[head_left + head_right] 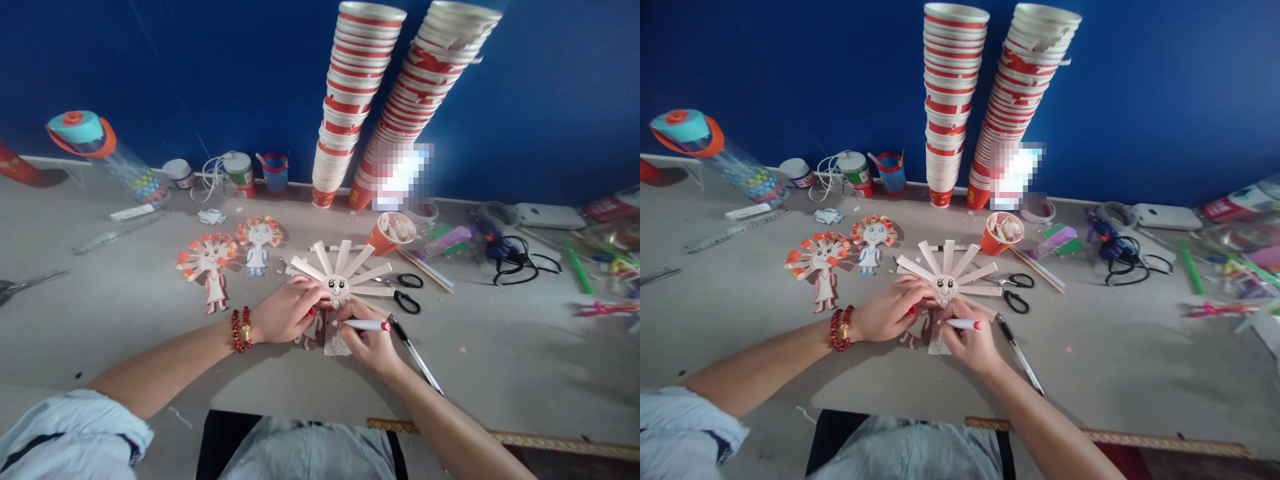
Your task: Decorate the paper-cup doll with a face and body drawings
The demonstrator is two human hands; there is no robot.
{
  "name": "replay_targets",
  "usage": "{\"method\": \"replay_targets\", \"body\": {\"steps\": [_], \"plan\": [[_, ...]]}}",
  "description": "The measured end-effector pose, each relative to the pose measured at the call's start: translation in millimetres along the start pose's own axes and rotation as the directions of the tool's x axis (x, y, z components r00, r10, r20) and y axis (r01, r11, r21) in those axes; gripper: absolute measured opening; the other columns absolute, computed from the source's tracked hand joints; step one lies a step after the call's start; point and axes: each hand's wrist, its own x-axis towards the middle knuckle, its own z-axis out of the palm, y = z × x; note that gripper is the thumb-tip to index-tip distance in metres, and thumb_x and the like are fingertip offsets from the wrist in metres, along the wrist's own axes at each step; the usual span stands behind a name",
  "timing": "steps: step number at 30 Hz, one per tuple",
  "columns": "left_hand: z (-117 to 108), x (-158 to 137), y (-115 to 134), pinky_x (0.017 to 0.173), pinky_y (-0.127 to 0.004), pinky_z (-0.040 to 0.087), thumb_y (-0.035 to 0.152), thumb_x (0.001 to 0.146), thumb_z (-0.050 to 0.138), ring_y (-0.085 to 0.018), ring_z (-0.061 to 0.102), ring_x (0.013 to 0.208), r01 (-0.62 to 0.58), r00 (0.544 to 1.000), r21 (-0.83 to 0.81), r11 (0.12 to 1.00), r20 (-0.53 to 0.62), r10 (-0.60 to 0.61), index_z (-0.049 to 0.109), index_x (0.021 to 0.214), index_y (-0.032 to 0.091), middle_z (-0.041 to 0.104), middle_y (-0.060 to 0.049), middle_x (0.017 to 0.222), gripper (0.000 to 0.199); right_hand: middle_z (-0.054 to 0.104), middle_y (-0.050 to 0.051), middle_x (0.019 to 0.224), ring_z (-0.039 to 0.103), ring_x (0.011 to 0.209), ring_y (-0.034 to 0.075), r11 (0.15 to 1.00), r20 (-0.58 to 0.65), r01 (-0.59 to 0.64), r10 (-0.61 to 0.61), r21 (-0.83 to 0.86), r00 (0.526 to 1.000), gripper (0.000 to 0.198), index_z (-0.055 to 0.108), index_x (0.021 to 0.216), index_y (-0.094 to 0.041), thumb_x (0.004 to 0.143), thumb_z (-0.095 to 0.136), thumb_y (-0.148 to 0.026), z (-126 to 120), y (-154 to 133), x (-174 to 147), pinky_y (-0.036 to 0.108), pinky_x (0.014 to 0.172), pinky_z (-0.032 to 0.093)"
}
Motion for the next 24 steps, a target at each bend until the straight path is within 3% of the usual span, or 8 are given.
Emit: {"method": "replay_targets", "body": {"steps": [24], "plan": [[-0.3,-0.9,0.4,0.098,-0.042,0.039,0.003,0.077,0.043,-0.023,0.059,0.103,0.034,0.999,-0.001,0.999,0.010,-0.034,0.043,0.116,0.021,0.064,-0.007,0.108,0.042,0.052,-0.004,0.061,0.042,0.053,0.011,0.998,-0.054,0.019,-0.022,-0.057,0.998,0.011,0.052,0.071,-0.020,0.074,0.047,-0.011,2.2,3.1,1.3,0.023,0.053,0.034]]}}
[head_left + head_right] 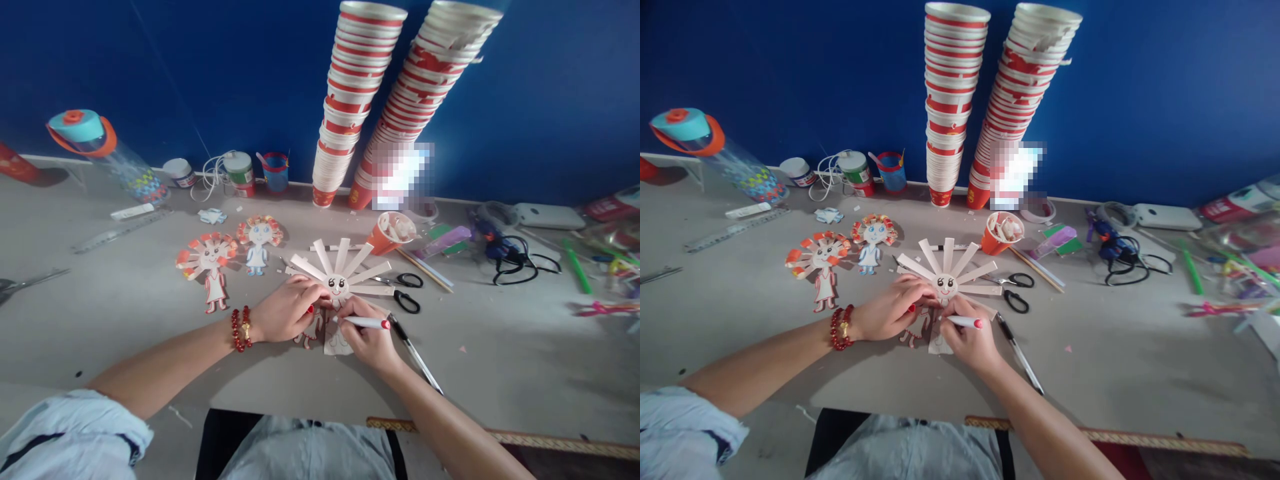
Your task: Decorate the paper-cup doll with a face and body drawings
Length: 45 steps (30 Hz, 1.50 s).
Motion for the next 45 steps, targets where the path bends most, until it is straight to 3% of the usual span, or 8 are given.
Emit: {"method": "replay_targets", "body": {"steps": [45], "plan": [[1.7,-0.8,-2.4,0.102,-0.041,0.040,0.004,0.078,0.043,-0.023,0.056,0.110,0.011,1.000,-0.037,0.999,-0.018,-0.012,0.043,0.118,0.020,0.061,-0.007,0.115,0.043,0.045,-0.007,0.056,0.037,0.047,0.011,0.995,-0.026,-0.046,0.044,-0.087,0.999,0.009,0.051,0.073,-0.021,0.081,0.049,-0.018,0.9,4.4,-1.0,0.023,0.051,0.032]]}}
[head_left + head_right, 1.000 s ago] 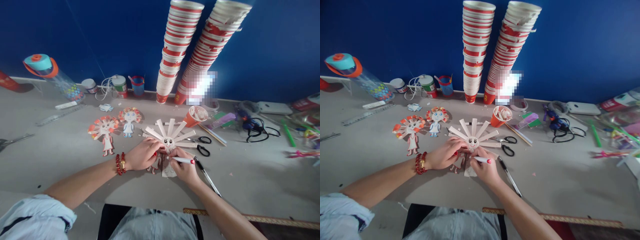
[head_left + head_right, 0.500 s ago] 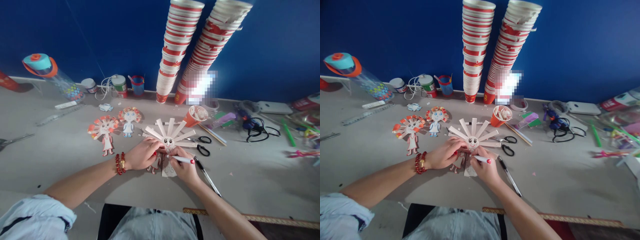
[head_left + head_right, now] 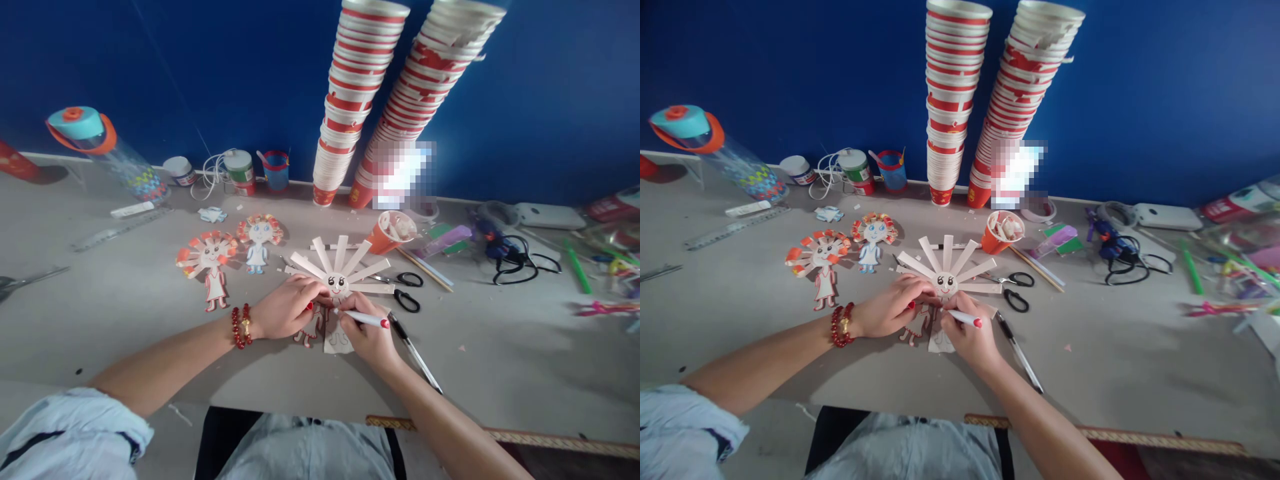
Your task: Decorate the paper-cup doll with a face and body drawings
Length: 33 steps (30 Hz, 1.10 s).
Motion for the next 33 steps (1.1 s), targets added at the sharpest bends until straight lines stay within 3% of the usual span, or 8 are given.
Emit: {"method": "replay_targets", "body": {"steps": [33], "plan": [[-1.0,0.1,0.6,0.102,-0.040,0.039,0.003,0.079,0.043,-0.023,0.056,0.111,-0.002,1.000,0.006,1.000,0.008,0.002,0.043,0.117,0.020,0.062,-0.008,0.115,0.042,0.050,-0.005,0.058,0.040,0.051,0.012,0.999,0.001,-0.020,0.020,0.035,1.000,0.011,0.048,0.069,-0.022,0.074,0.048,-0.012,1.2,2.0,-1.9,0.024,0.052,0.032]]}}
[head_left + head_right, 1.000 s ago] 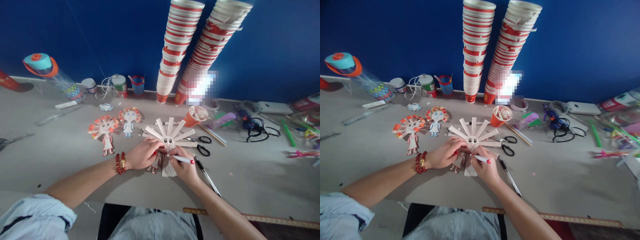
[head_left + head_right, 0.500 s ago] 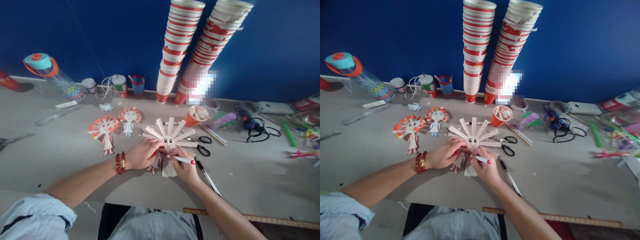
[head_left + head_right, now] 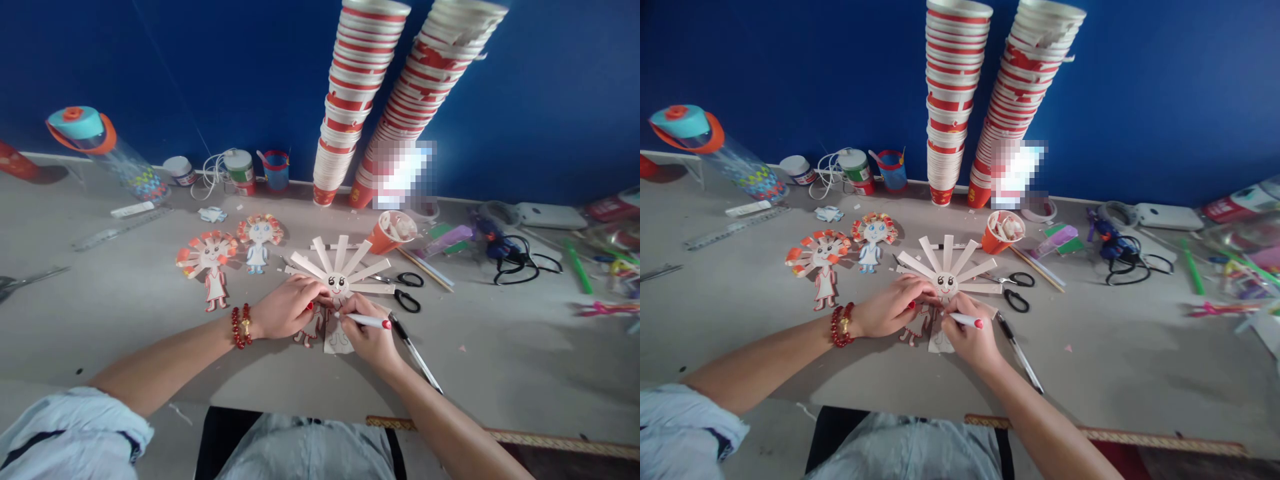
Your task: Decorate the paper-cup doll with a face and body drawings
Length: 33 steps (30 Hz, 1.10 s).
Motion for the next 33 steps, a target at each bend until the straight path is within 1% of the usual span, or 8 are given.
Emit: {"method": "replay_targets", "body": {"steps": [19,28,33], "plan": [[-0.2,0.1,0.4,0.102,-0.038,0.039,0.003,0.080,0.044,-0.022,0.057,0.110,0.006,1.000,-0.002,1.000,0.002,-0.006,0.044,0.117,0.020,0.062,-0.007,0.114,0.040,0.048,-0.004,0.057,0.041,0.052,0.012,1.000,0.022,0.029,-0.029,0.006,0.999,0.012,0.048,0.067,-0.022,0.073,0.047,-0.011,-2.3,-4.9,0.9,0.023,0.052,0.032],[-0.1,0.3,0.1,0.103,-0.040,0.038,0.003,0.081,0.043,-0.023,0.056,0.113,0.008,1.000,-0.017,1.000,0.009,-0.007,0.044,0.117,0.021,0.062,-0.007,0.116,0.041,0.049,-0.003,0.060,0.044,0.055,0.013,0.999,0.053,0.048,-0.048,0.009,0.997,0.011,0.048,0.068,-0.022,0.074,0.047,-0.012,-3.3,-3.8,0.6,0.024,0.054,0.034],[-0.3,0.8,0.3,0.104,-0.040,0.038,0.002,0.079,0.043,-0.023,0.055,0.114,0.002,1.000,-0.026,1.000,0.013,-0.002,0.044,0.117,0.021,0.063,-0.007,0.116,0.043,0.049,-0.003,0.060,0.043,0.055,0.013,0.998,0.061,0.049,-0.051,0.029,0.997,0.012,0.048,0.068,-0.021,0.074,0.047,-0.012,-4.1,-6.4,0.8,0.024,0.054,0.034]]}}
